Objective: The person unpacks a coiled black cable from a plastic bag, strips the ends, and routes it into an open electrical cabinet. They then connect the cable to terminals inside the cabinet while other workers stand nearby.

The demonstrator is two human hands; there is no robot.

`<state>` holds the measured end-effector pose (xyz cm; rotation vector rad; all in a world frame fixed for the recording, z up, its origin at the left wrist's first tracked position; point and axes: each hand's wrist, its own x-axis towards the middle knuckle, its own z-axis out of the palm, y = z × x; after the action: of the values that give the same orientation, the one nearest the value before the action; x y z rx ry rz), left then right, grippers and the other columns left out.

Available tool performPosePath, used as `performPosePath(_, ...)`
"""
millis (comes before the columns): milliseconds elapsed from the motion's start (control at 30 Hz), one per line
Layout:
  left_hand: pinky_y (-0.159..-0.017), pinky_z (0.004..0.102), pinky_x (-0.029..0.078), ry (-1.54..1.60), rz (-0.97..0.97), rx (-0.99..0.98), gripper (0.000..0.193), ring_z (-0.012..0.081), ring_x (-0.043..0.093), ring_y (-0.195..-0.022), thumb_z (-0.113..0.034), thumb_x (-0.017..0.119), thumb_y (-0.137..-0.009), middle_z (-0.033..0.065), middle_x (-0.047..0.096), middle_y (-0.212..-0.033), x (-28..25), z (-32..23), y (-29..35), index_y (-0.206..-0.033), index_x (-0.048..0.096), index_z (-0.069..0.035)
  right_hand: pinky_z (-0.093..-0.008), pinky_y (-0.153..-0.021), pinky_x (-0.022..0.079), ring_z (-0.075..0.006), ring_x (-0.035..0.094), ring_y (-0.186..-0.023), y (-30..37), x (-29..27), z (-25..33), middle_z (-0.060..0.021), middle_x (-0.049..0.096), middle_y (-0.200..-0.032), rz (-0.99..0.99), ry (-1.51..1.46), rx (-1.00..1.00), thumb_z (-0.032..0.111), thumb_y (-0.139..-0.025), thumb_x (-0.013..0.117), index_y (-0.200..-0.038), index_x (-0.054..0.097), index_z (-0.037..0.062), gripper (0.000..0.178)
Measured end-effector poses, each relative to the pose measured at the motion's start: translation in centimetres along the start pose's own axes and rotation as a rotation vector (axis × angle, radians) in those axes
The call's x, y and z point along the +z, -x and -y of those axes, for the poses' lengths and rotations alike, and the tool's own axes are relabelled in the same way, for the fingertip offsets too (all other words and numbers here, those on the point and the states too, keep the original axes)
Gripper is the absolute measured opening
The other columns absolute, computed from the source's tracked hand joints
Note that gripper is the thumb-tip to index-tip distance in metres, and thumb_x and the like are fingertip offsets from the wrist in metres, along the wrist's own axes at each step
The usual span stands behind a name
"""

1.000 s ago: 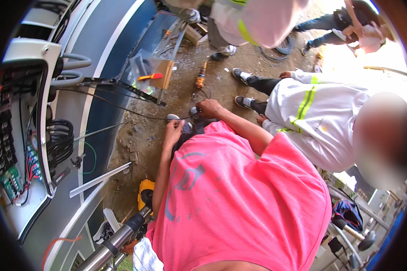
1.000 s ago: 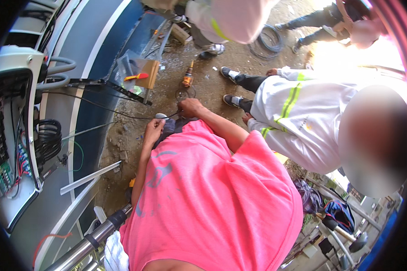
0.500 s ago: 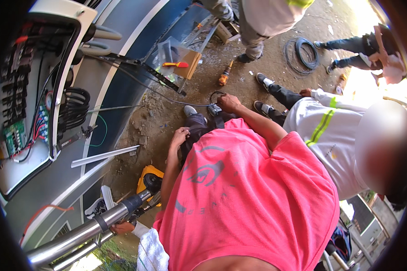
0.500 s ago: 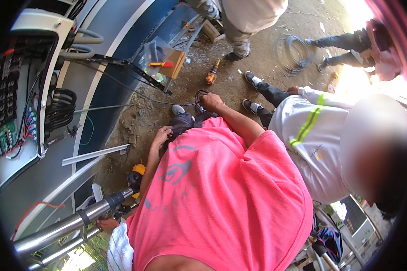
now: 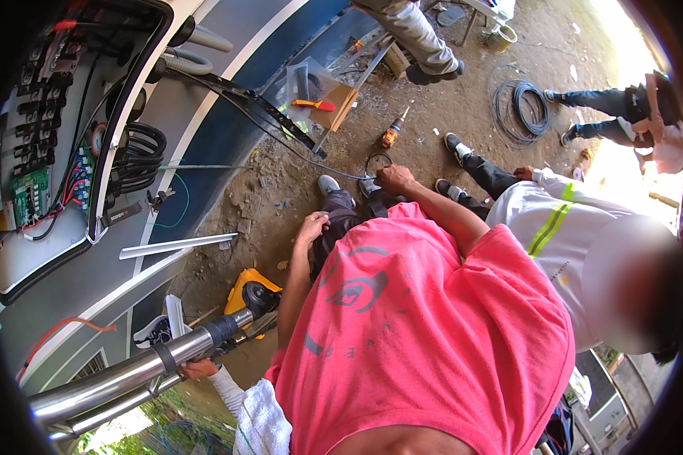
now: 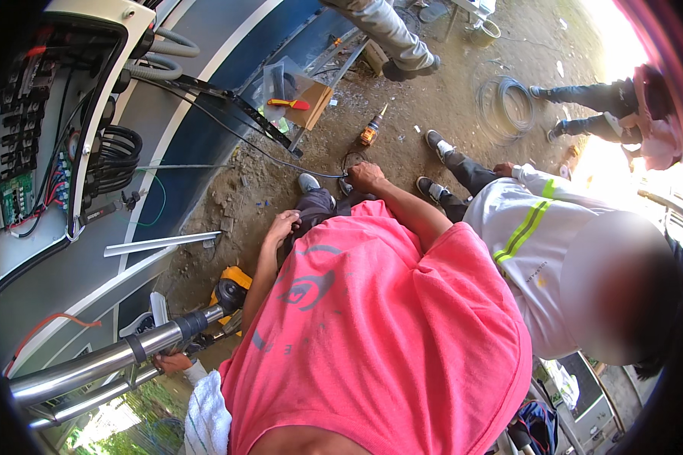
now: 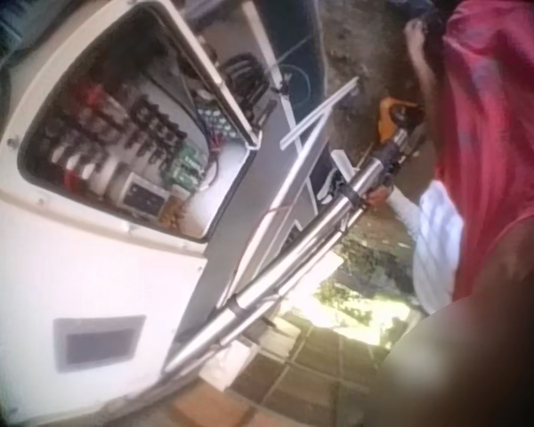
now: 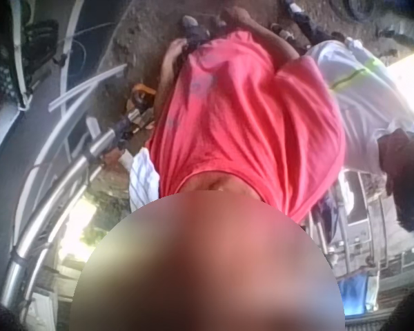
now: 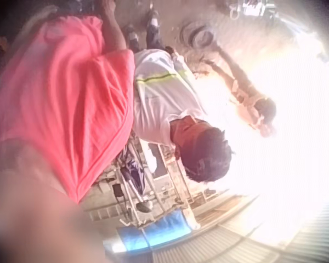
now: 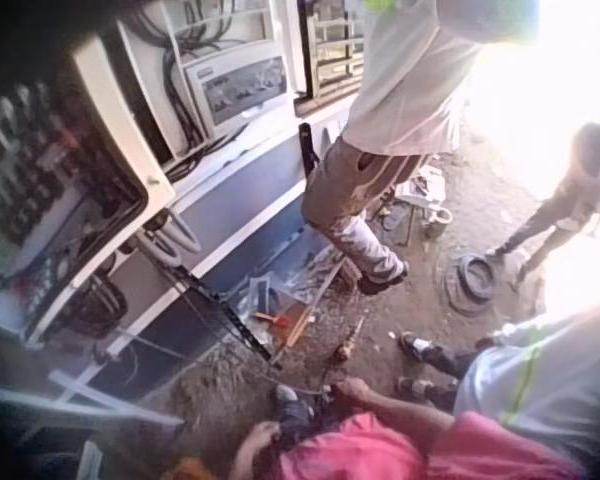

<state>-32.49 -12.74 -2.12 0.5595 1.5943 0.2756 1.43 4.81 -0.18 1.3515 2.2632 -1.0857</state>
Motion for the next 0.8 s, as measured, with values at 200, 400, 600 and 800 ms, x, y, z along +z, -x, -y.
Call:
performPosePath(200, -0.074, 0.0321, 0.056, 0.138, -0.021, 0.133, 0.027, 0.0141, 0.070, -0.084, -0.022, 0.065, -0.107, 0.0052, 0.076, -0.098, 0.8, 4.0, -3.0, -0.124, 0.075, -0.003, -0.0532, -0.086, 0.062, -0.0401, 0.078, -0.104, 0.0, -0.3, 0.8, -0.0185, 0.081, -0.109, 0.057, 0.042, 0.079, 0.052, -0.104, 0.064, -0.109, 0.082, 0.0139, 0.043)
performPosePath(400, -0.077, 0.0343, 0.061, 0.194, -0.098, 0.170, 0.029, 0.0179, 0.072, -0.085, -0.017, 0.065, -0.106, 0.0091, 0.076, -0.098, 1.9, 5.8, -4.9, -0.124, 0.074, 0.003, -0.0546, -0.088, 0.061, -0.0412, 0.076, -0.107, 0.0, -0.9, 1.6, -0.0193, 0.079, -0.112, 0.005, 0.076, 0.021, 0.056, -0.104, 0.062, -0.112, 0.082, 0.0170, 0.044)
performPosePath(600, -0.076, 0.0337, 0.060, 0.199, -0.568, 0.149, 0.030, 0.0177, 0.072, -0.085, -0.019, 0.066, -0.106, 0.0095, 0.076, -0.099, 1.3, 1.2, 1.4, -0.125, 0.073, 0.004, -0.0563, -0.090, 0.060, -0.0430, 0.076, -0.107, -0.6, -0.8, 1.4, -0.0195, 0.079, -0.112, 0.023, 0.095, -0.012, 0.057, -0.104, 0.061, -0.111, 0.082, 0.0163, 0.047)
performPosePath(800, -0.075, 0.0330, 0.059, 0.090, -1.140, 0.709, 0.032, 0.0170, 0.071, -0.084, -0.021, 0.069, -0.105, 0.0097, 0.076, -0.100, -8.6, -15.6, 8.3, -0.126, 0.073, 0.003, -0.0563, -0.090, 0.061, -0.0421, 0.077, -0.106, -0.6, -0.8, 1.7, -0.0185, 0.080, -0.112, 0.000, 0.091, -0.022, 0.056, -0.105, 0.062, -0.109, 0.082, 0.0138, 0.047)
